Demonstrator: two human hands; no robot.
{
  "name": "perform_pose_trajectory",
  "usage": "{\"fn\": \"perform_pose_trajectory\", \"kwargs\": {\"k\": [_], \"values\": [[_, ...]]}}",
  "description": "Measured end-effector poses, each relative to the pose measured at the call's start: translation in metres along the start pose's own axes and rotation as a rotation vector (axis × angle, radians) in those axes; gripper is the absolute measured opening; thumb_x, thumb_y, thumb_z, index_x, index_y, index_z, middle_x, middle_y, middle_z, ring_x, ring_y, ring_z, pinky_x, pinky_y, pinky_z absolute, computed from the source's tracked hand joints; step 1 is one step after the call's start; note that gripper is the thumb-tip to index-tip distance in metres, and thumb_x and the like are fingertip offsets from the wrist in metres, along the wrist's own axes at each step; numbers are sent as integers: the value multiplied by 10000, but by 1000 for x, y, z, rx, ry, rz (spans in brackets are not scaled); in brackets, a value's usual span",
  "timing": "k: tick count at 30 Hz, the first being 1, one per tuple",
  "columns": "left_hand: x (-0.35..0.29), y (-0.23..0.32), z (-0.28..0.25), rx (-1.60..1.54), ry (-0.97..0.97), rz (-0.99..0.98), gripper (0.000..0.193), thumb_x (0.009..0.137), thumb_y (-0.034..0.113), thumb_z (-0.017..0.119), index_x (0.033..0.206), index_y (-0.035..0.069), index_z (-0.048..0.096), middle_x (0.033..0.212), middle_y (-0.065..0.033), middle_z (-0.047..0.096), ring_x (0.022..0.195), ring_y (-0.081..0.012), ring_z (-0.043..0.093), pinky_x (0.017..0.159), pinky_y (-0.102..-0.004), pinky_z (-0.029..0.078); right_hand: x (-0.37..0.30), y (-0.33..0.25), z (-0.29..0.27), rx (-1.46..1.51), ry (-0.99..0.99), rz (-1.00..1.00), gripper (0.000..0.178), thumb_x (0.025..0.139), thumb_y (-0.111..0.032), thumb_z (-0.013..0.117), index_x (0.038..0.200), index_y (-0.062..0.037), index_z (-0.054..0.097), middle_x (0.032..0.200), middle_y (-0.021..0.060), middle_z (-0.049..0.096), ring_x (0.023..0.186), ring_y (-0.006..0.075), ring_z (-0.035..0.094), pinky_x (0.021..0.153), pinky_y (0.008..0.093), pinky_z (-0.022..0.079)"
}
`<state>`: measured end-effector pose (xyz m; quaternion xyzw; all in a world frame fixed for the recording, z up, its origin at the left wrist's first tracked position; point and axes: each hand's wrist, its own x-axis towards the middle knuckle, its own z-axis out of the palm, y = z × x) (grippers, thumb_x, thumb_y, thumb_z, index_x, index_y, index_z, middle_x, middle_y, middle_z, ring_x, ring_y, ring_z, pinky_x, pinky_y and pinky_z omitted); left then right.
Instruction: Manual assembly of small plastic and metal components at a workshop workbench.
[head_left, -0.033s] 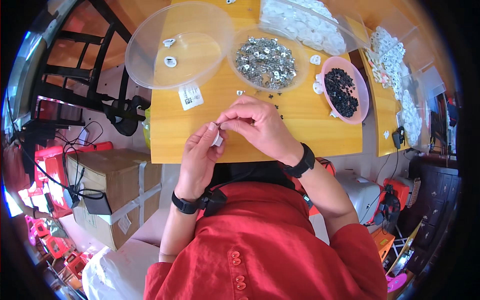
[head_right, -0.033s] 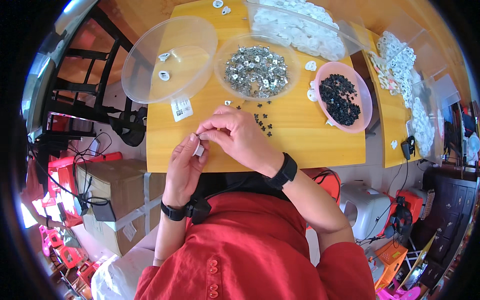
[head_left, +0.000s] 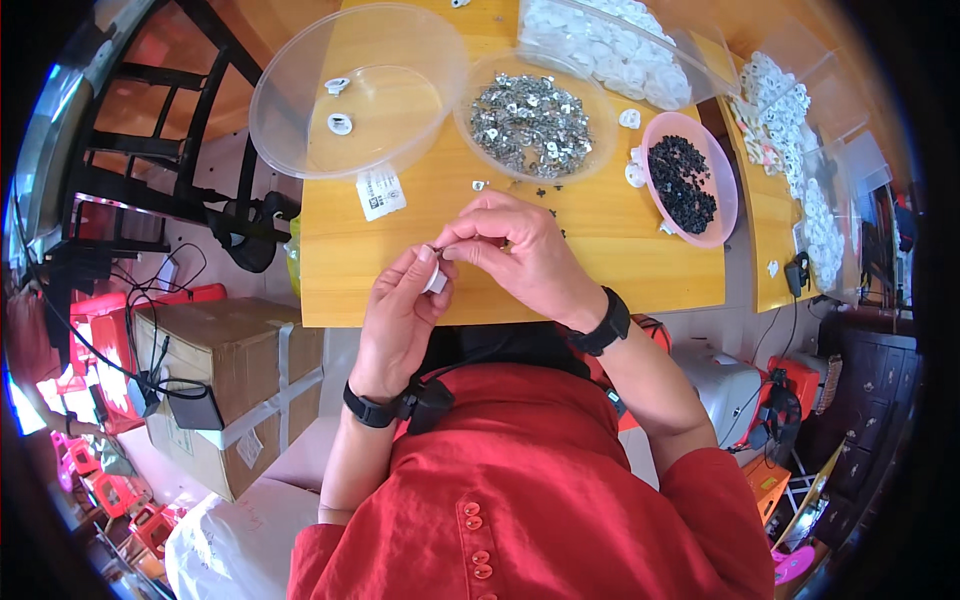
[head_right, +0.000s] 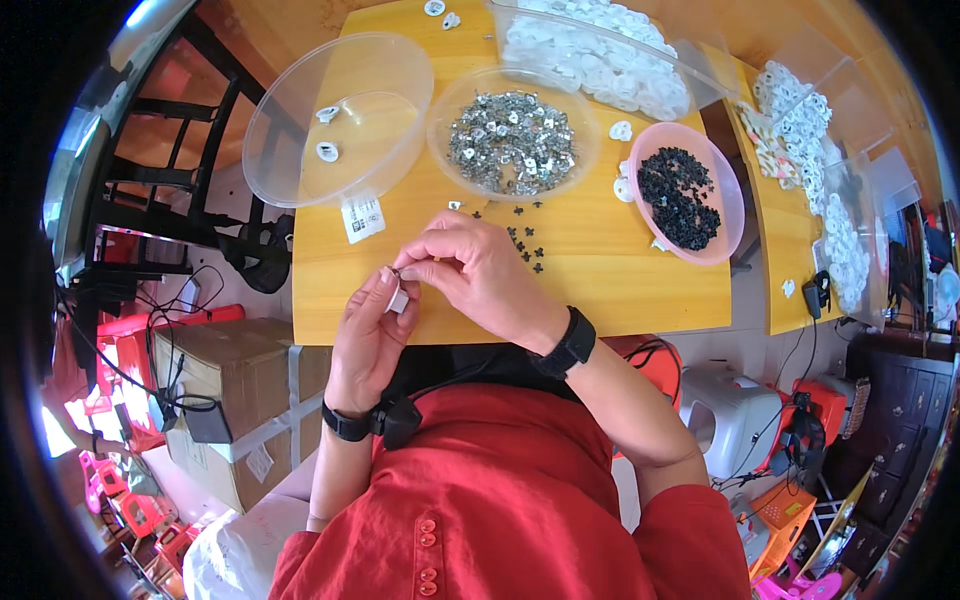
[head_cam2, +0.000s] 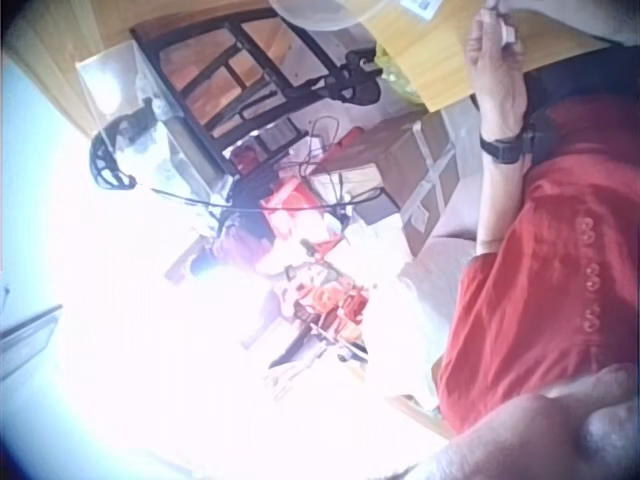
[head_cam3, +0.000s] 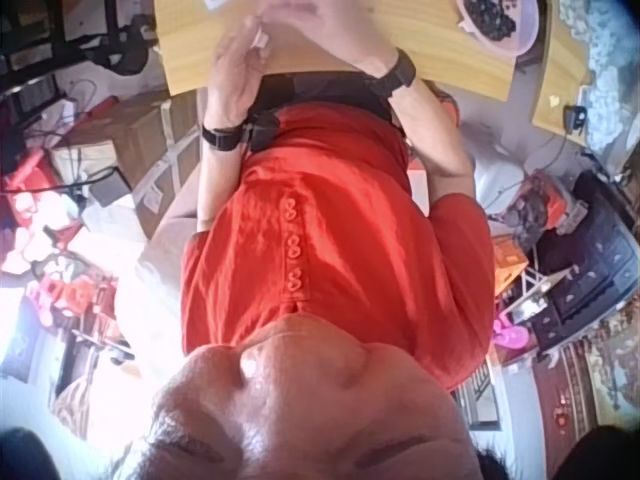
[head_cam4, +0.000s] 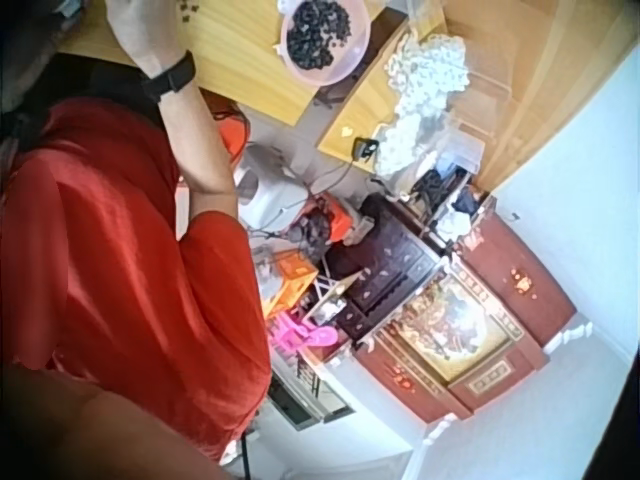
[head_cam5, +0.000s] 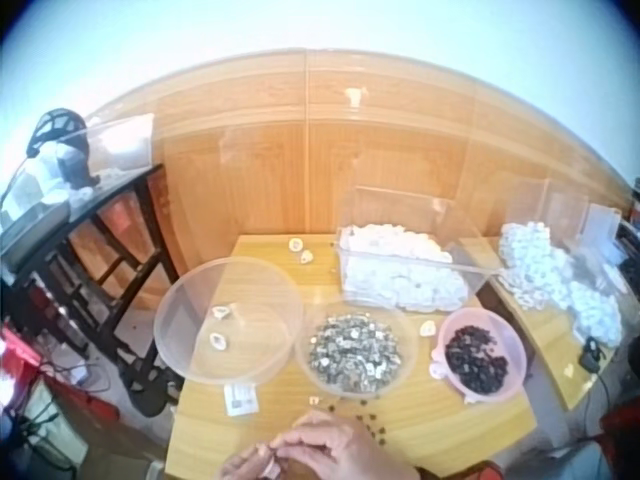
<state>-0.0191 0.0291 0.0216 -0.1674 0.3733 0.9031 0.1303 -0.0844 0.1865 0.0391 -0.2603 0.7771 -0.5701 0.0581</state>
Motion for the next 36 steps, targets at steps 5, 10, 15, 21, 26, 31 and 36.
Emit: {"fn": "perform_pose_trajectory", "kwargs": {"k": [5,10,15,21,26,31,36], "values": [[1,-2,-3,-135,-86,-75,148,954,157,547,1043,51,601,877,-11,597,729,-66,524,635,-180,432,-8,2,-2,11,103,-176,73,795,-42,687,868,-47,689,781,77,607,670,215,589,603,297,461],[4,-3,-9,-187,-139,-86,114,926,126,583,1014,58,606,887,0,598,773,-72,553,666,-195,441,-18,-3,-3,-86,142,-140,132,772,-4,692,896,-44,675,782,83,615,704,229,606,613,308,474],[3,-3,-6,-177,-30,-68,99,926,125,582,994,57,604,875,6,592,744,-66,525,643,-204,427,-23,-10,-2,-321,193,-162,162,744,2,708,887,-56,659,762,68,623,701,228,603,620,327,462],[4,-5,-9,-168,-71,-65,103,933,130,568,995,54,601,883,8,592,761,-64,529,652,-205,431,-21,-9,8,-529,165,-295,124,775,-24,674,872,-71,612,767,56,595,673,226,575,658,350,434],[3,-2,2,-160,19,-40,209,948,123,535,1120,17,587,936,-15,602,785,-83,534,699,-221,452,-22,-6,7,-373,250,-222,99,812,-40,622,890,-59,563,737,51,549,638,212,547,617,332,410],[3,1,8,-63,-45,17,362,966,95,479,1312,-11,467,1095,-66,596,994,-126,564,859,-258,468,-33,-15,5,-68,276,68,112,811,-32,624,904,-37,561,749,77,558,600,226,537,573,334,429],[0,-5,13,66,-83,137,433,946,60,506,1363,20,398,1137,-72,587,1060,-140,567,884,-275,482,-37,-20,5,-33,304,102,103,818,-39,623,900,-36,561,758,82,565,615,245,548,579,345,434]]}}
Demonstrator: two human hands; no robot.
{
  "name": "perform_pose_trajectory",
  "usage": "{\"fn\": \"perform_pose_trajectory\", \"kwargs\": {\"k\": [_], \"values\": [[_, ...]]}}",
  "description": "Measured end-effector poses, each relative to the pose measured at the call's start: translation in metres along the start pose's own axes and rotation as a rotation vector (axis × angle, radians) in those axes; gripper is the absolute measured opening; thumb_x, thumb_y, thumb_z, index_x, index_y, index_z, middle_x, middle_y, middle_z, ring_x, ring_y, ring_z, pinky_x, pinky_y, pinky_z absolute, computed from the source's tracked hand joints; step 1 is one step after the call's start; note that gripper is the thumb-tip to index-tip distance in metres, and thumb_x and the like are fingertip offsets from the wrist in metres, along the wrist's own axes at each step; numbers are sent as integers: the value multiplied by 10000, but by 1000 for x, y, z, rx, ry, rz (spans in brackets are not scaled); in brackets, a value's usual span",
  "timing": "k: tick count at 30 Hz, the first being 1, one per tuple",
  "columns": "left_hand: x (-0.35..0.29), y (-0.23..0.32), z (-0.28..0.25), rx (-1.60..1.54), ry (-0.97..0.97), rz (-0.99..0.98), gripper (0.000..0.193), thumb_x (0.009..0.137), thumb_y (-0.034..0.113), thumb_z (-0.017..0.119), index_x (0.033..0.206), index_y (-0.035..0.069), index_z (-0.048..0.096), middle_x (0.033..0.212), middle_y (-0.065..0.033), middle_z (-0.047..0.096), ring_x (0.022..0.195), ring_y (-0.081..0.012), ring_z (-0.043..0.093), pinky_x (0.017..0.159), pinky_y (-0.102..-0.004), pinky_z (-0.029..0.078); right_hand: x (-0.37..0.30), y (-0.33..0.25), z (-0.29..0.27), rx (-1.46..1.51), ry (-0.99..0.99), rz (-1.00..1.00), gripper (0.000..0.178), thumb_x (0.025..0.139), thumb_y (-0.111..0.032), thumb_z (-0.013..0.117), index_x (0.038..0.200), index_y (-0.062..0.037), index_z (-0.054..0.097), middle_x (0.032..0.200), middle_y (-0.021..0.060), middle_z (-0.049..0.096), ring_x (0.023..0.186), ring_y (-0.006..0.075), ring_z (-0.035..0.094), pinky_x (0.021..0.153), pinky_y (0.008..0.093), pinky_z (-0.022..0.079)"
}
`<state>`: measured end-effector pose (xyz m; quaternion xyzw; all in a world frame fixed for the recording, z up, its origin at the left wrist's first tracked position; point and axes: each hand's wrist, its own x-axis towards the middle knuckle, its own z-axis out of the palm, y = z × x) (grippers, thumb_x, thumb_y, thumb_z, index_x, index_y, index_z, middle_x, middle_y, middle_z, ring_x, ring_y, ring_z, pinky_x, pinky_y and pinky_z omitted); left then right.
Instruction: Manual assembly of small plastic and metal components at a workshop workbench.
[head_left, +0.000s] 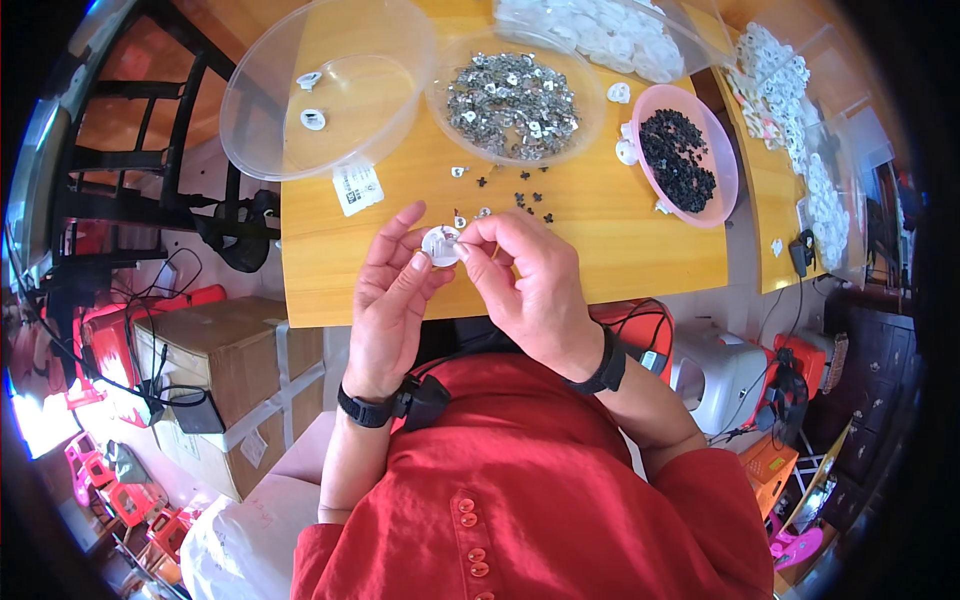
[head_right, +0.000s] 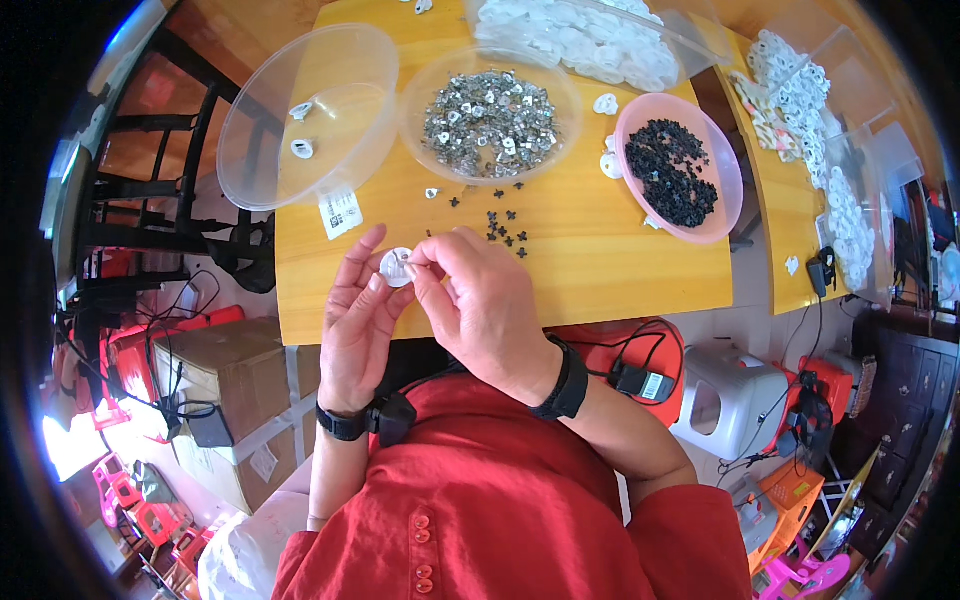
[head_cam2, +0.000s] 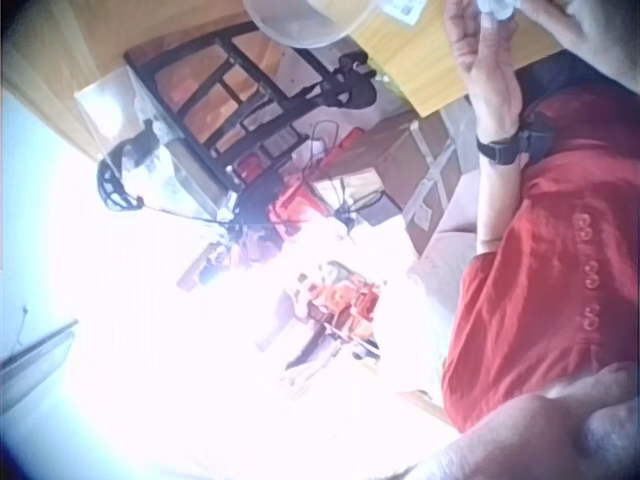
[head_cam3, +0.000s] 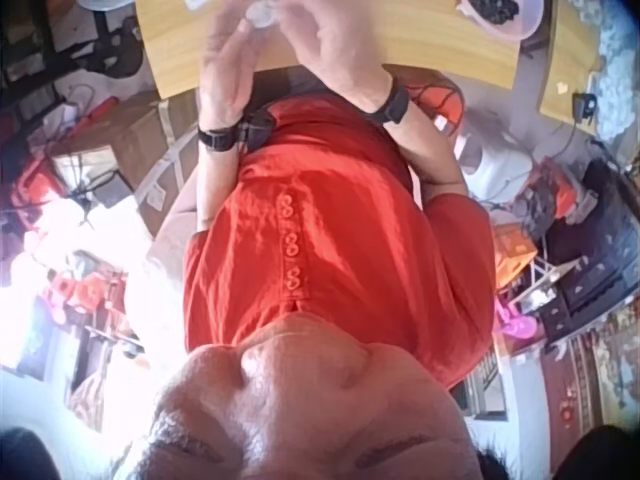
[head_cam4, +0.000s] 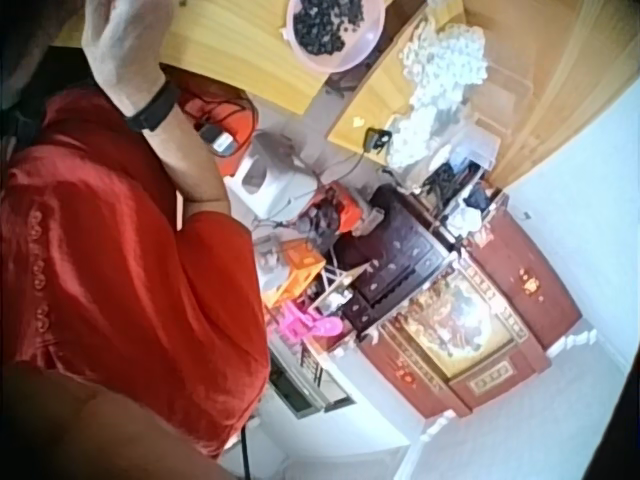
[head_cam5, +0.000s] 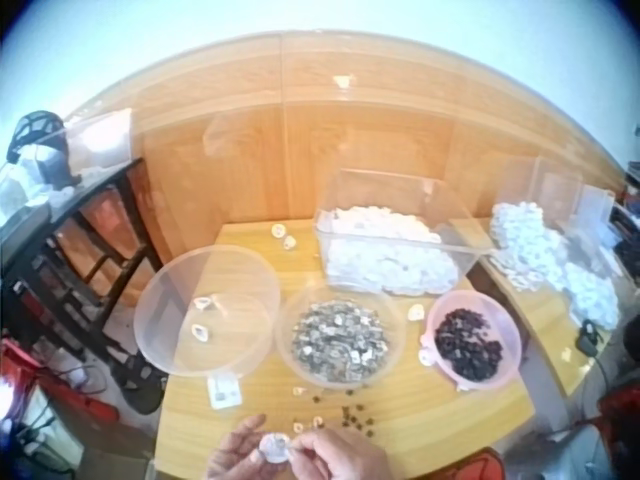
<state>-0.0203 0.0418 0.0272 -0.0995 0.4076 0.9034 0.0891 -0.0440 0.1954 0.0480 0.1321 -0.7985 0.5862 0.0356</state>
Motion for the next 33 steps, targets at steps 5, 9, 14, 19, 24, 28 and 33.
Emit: {"fn": "perform_pose_trajectory", "kwargs": {"k": [5,9,14,19,24,28,33], "values": [[-1,-4,-2,214,6,109,528,907,8,564,1390,33,352,1138,-77,584,1022,-145,592,841,-265,507,5,-1,-6,-341,-73,-219,109,819,-20,584,908,-60,535,817,62,546,736,268,555,652,361,405],[-2,-6,-1,327,22,207,564,885,-3,597,1391,26,349,1121,-101,594,996,-151,606,825,-263,519,5,-3,-9,-363,-125,-249,112,816,-6,562,902,-65,520,822,57,532,739,253,543,652,354,387],[-2,-10,-1,361,35,253,563,887,9,597,1392,25,348,1110,-113,608,983,-149,608,831,-270,522,7,2,-9,-339,-176,-231,88,815,-12,548,886,-60,531,818,64,539,735,271,546,638,370,384],[-3,-11,-1,378,36,261,565,885,-8,589,1392,21,341,1105,-115,610,978,-148,608,837,-274,514,10,3,-12,-287,-232,-222,110,780,3,544,868,-62,552,807,74,547,715,288,548,629,382,385],[-1,-12,2,366,31,276,577,881,-18,590,1394,21,329,1095,-116,616,976,-152,610,847,-281,512,11,5,-12,-300,-237,-245,106,777,-1,551,865,-59,566,793,75,551,691,291,549,612,384,385],[0,-14,1,363,53,284,584,877,-24,595,1392,22,323,1085,-117,623,977,-157,613,866,-294,507,11,10,-9,-270,-233,-233,77,791,-12,563,852,-57,578,770,74,558,687,284,554,617,380,388],[0,-17,-3,360,53,267,570,889,-13,585,1393,28,322,1089,-119,622,987,-155,607,888,-303,494,6,8,-6,-294,-207,-237,60,796,-18,569,837,-57,590,747,73,560,664,277,551,627,374,393]]}}
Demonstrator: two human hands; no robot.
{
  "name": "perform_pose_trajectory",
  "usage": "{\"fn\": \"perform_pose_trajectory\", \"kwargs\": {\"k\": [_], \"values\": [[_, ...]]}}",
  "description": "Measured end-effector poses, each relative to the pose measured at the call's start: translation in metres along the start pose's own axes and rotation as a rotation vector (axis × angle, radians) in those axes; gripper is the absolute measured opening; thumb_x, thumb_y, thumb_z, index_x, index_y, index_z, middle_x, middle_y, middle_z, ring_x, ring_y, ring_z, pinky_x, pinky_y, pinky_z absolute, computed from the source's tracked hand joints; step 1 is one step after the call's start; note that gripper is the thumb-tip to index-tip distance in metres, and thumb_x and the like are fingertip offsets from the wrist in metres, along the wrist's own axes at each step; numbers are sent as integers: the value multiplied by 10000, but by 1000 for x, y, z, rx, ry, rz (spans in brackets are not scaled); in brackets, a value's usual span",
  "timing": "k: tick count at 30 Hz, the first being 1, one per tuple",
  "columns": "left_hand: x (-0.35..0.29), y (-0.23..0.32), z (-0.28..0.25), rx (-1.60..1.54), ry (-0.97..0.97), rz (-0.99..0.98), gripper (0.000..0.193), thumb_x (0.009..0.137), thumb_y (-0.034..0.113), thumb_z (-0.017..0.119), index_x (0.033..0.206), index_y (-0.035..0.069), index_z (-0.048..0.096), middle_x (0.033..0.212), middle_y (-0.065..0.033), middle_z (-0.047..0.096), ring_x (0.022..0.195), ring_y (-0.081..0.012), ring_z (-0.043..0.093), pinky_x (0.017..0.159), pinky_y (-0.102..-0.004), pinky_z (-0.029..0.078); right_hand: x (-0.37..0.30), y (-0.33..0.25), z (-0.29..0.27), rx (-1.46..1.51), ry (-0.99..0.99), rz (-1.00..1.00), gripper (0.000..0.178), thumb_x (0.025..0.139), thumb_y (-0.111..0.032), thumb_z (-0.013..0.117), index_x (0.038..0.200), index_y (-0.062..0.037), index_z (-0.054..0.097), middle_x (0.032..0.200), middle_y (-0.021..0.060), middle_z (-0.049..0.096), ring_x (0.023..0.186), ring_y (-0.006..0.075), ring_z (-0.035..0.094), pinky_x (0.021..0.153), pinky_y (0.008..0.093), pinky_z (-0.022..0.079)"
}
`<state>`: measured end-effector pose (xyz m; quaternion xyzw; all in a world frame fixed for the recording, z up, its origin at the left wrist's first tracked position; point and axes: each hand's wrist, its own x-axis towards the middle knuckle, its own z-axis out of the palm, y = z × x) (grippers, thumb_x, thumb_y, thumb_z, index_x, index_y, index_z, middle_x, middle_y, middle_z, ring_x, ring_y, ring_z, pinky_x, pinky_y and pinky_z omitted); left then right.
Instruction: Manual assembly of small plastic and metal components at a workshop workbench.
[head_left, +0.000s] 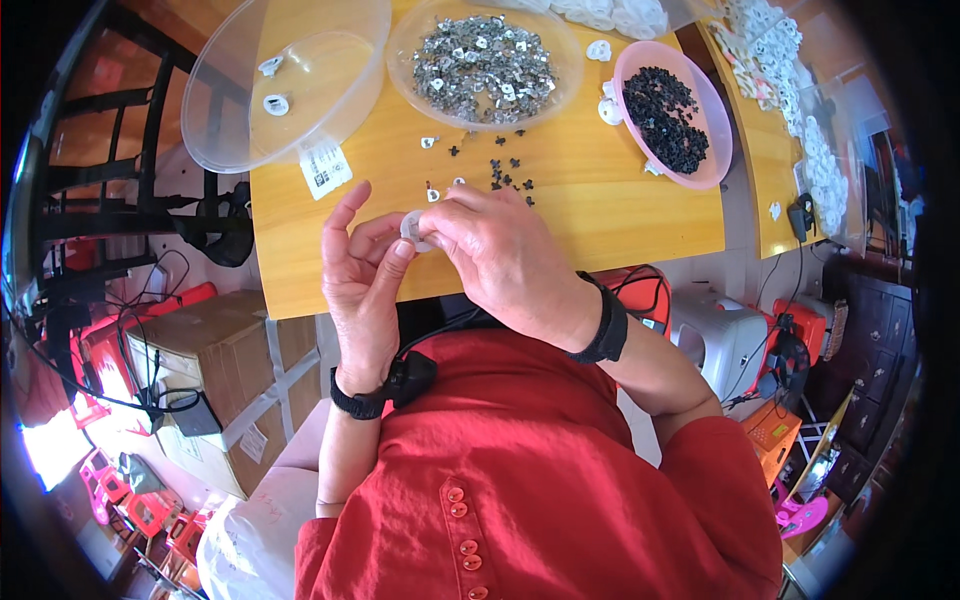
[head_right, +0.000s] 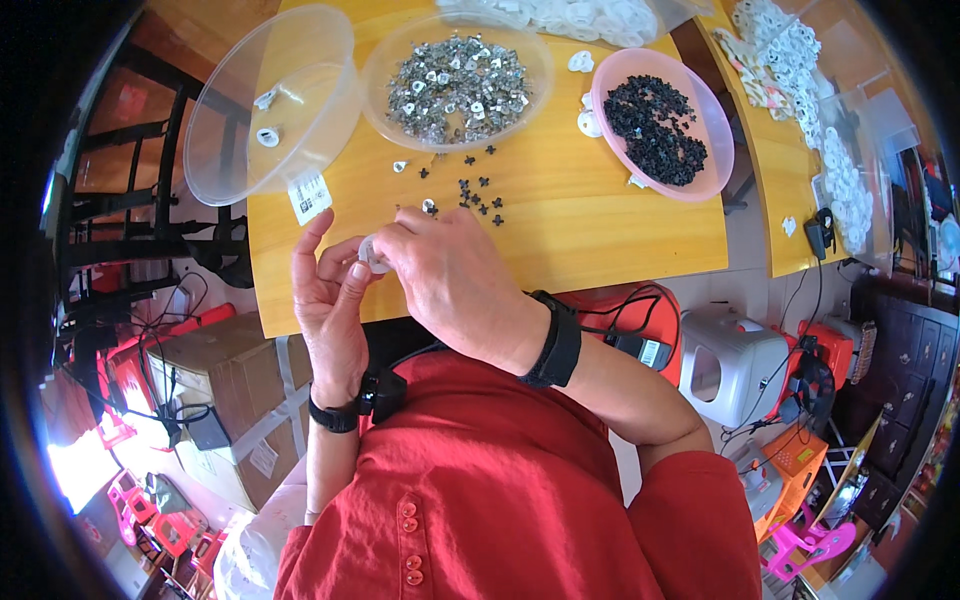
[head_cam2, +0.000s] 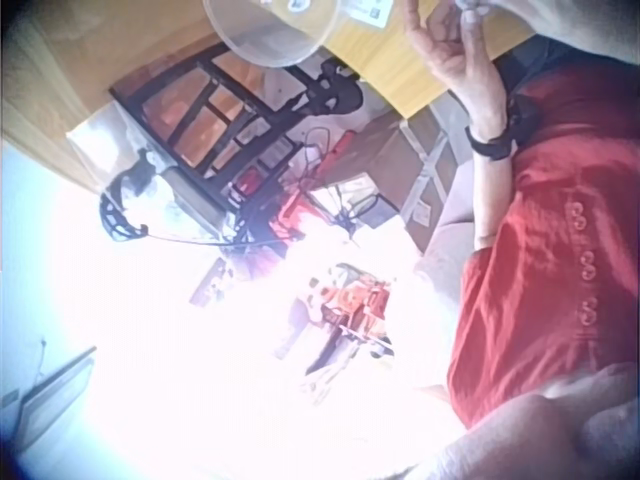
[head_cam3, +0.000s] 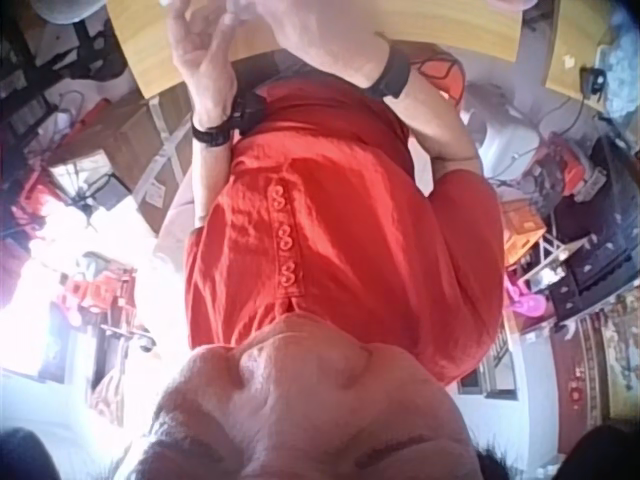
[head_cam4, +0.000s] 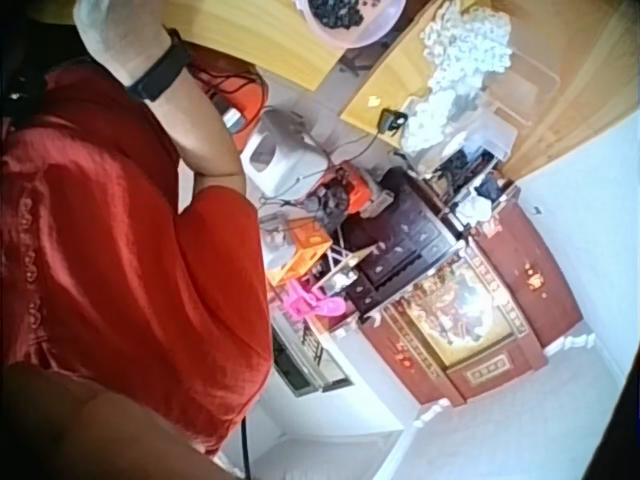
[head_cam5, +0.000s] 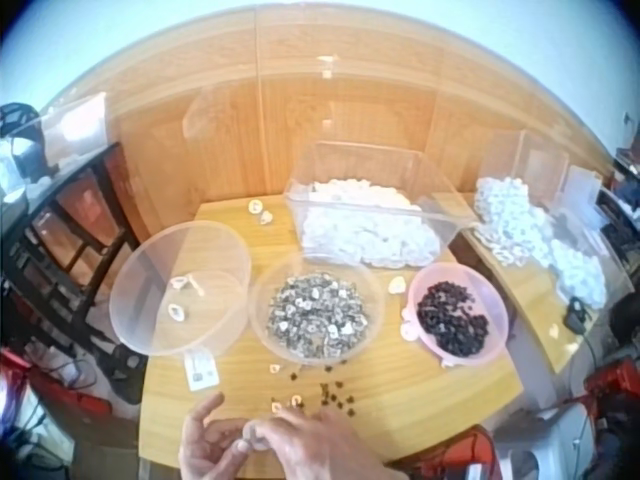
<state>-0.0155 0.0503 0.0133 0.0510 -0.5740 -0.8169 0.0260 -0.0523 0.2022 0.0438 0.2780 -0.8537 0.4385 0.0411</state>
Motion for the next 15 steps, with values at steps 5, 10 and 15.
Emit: {"fn": "perform_pose_trajectory", "kwargs": {"k": [5,10,15], "values": [[1,1,-1,-27,-17,-11,556,904,-7,562,1401,36,316,1091,-114,622,1005,-152,596,902,-296,478,-4,0,3,196,113,106,74,795,-5,610,868,-7,598,772,99,589,678,287,591,596,376,458],[1,4,0,-18,-12,-8,595,894,-40,559,1417,39,285,1100,-116,617,1017,-148,589,922,-285,454,-4,4,13,474,201,377,112,816,-9,639,917,28,608,757,111,631,657,220,630,581,304,496],[2,6,8,-16,45,-1,511,921,0,523,1394,38,332,1154,-122,592,1065,-151,562,952,-301,427,6,2,17,881,127,571,145,852,-61,665,934,47,613,774,95,671,656,118,648,586,229,519]]}}
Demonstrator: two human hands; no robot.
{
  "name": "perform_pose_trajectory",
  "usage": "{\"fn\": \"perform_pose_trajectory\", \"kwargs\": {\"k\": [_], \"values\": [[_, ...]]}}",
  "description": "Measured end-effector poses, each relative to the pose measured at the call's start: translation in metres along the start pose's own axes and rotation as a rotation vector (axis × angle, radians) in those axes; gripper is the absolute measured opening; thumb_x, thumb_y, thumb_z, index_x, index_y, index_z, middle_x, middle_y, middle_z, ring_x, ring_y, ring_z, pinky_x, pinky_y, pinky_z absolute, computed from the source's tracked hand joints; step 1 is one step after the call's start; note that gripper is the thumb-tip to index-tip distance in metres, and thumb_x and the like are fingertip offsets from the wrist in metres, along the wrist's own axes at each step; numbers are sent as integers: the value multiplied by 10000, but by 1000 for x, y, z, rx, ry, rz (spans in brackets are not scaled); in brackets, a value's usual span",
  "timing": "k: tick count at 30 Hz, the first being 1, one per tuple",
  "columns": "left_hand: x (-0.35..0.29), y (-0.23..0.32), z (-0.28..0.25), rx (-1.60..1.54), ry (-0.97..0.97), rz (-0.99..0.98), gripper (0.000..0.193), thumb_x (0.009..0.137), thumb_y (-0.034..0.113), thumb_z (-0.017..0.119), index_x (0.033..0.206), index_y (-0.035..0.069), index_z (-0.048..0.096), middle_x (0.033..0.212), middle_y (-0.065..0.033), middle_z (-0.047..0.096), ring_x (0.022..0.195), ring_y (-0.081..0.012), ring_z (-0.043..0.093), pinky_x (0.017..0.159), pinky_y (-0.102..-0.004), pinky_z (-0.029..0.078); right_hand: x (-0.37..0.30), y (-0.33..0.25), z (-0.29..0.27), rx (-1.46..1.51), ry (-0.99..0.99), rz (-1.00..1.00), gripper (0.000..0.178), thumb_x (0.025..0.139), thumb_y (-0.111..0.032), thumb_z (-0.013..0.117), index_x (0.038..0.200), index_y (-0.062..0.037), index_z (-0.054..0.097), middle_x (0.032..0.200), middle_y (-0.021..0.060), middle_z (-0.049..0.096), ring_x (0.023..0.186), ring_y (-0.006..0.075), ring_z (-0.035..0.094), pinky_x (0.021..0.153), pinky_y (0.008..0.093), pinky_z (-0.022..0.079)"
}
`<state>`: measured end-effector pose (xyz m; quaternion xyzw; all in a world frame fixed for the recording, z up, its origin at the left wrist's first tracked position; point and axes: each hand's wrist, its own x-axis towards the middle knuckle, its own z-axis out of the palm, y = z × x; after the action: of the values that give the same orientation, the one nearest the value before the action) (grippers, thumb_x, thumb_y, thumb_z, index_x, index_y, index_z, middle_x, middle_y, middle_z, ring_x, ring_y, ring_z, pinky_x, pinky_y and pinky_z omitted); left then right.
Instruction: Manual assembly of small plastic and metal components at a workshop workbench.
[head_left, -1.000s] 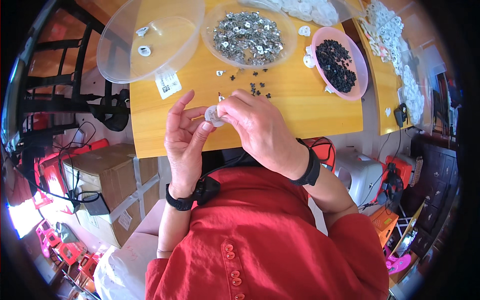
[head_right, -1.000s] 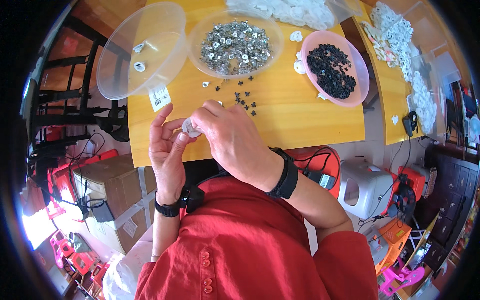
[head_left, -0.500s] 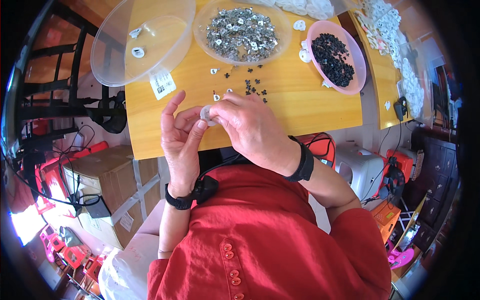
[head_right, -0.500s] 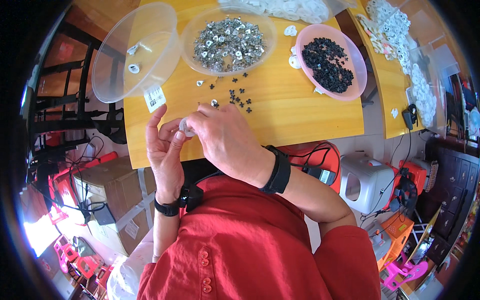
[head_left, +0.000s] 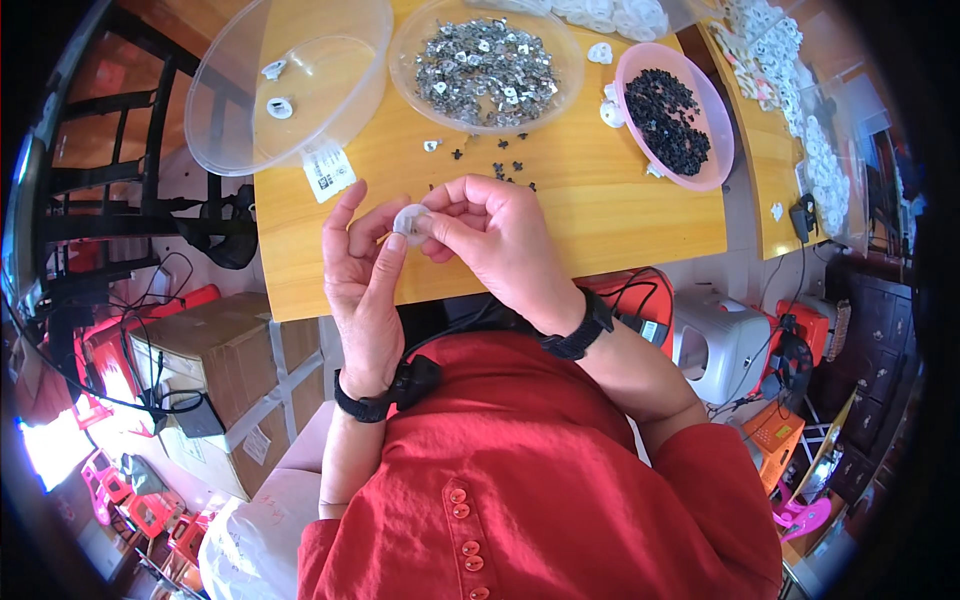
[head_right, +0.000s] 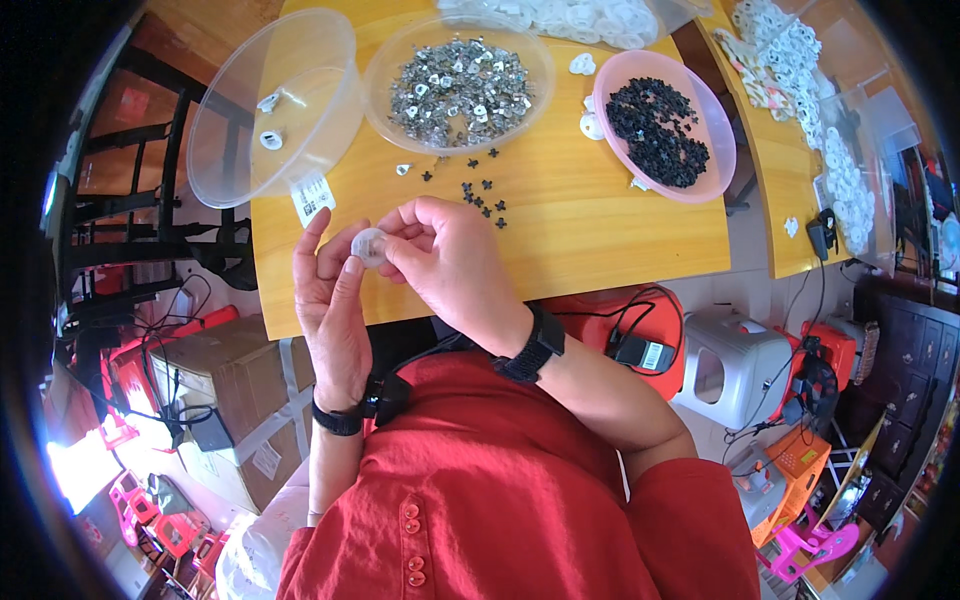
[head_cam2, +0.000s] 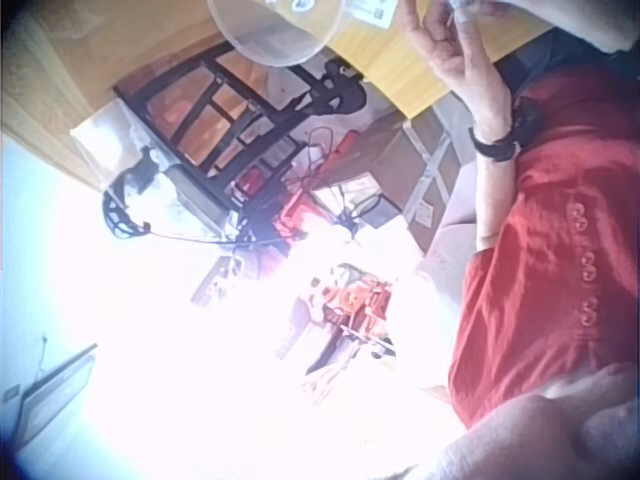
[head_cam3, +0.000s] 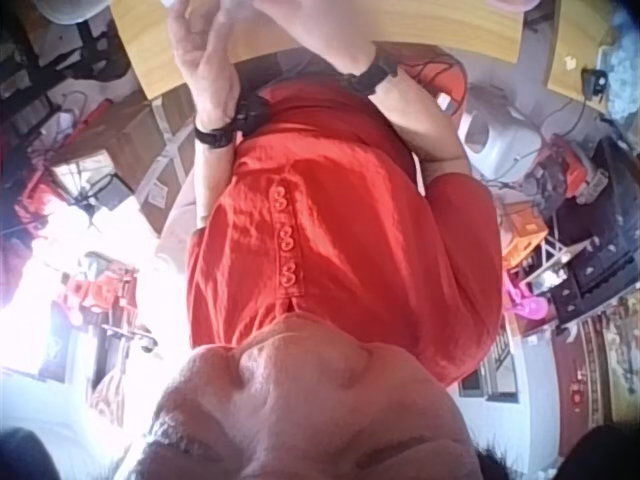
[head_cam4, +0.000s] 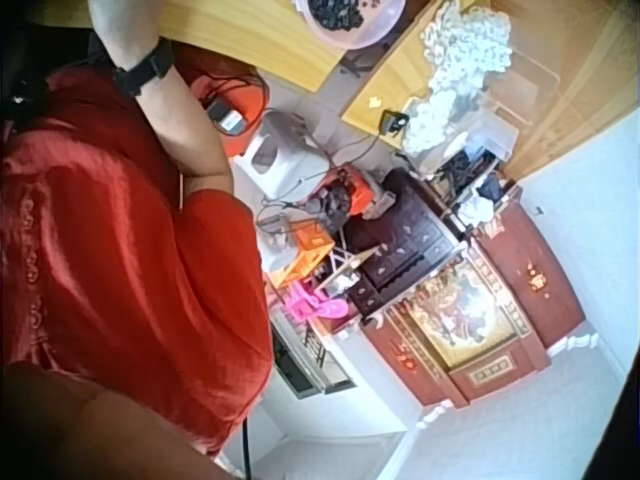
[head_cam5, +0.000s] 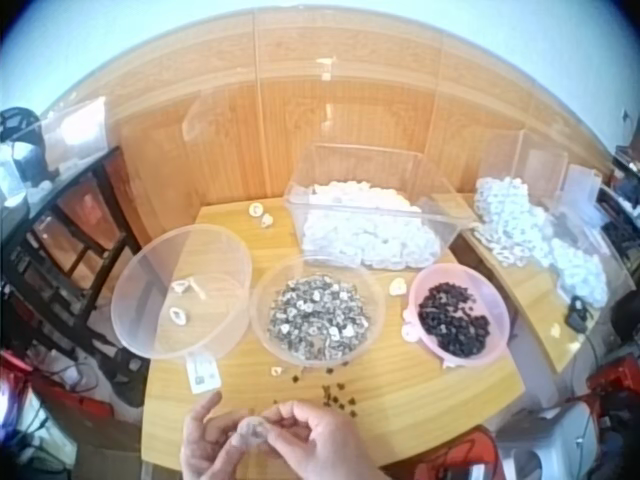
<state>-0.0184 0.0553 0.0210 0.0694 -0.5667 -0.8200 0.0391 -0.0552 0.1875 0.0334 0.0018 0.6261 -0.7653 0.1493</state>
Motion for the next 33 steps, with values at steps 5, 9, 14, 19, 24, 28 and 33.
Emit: {"fn": "perform_pose_trajectory", "kwargs": {"k": [5,9,14,19,24,28,33], "values": [[4,-8,-7,-269,13,-208,351,982,111,425,1322,23,424,1187,-101,564,1065,-152,544,964,-299,411,3,5,17,220,51,103,139,867,-52,660,947,47,605,839,82,666,726,108,654,632,220,549],[7,-5,-7,-396,12,-297,323,976,134,423,1281,30,446,1199,-108,552,1071,-171,537,958,-308,413,7,19,25,228,89,13,128,862,-55,660,881,46,584,776,88,655,688,123,660,579,225,552],[11,-5,-11,-595,17,-323,280,953,162,429,1206,47,465,1187,-133,545,1092,-218,524,983,-354,394,8,23,31,183,122,-107,108,864,-28,646,860,41,563,801,91,654,693,120,664,581,223,546],[11,-3,-7,-494,47,-271,261,949,153,422,1183,47,470,1171,-125,548,1086,-206,519,980,-343,392,9,28,34,106,115,-161,109,865,-20,640,862,47,553,806,98,655,683,125,666,589,229,541],[10,-3,-6,-425,104,-268,276,951,163,422,1181,24,484,1152,-110,549,1071,-187,517,963,-325,396,9,27,36,168,106,-122,98,863,-7,633,856,47,552,778,96,654,671,124,665,582,235,537],[11,-6,-11,-329,172,-280,319,953,171,420,1210,-7,487,1113,-85,551,1040,-162,523,929,-302,406,6,27,36,71,106,-155,66,870,6,612,866,44,559,765,90,650,665,121,663,573,235,533],[12,2,-6,-349,129,-302,308,944,151,416,1194,-8,498,1076,-69,555,999,-144,530,899,-290,417,6,21,31,54,73,-137,39,883,11,586,887,44,566,773,89,654,681,127,666,580,234,526]]}}
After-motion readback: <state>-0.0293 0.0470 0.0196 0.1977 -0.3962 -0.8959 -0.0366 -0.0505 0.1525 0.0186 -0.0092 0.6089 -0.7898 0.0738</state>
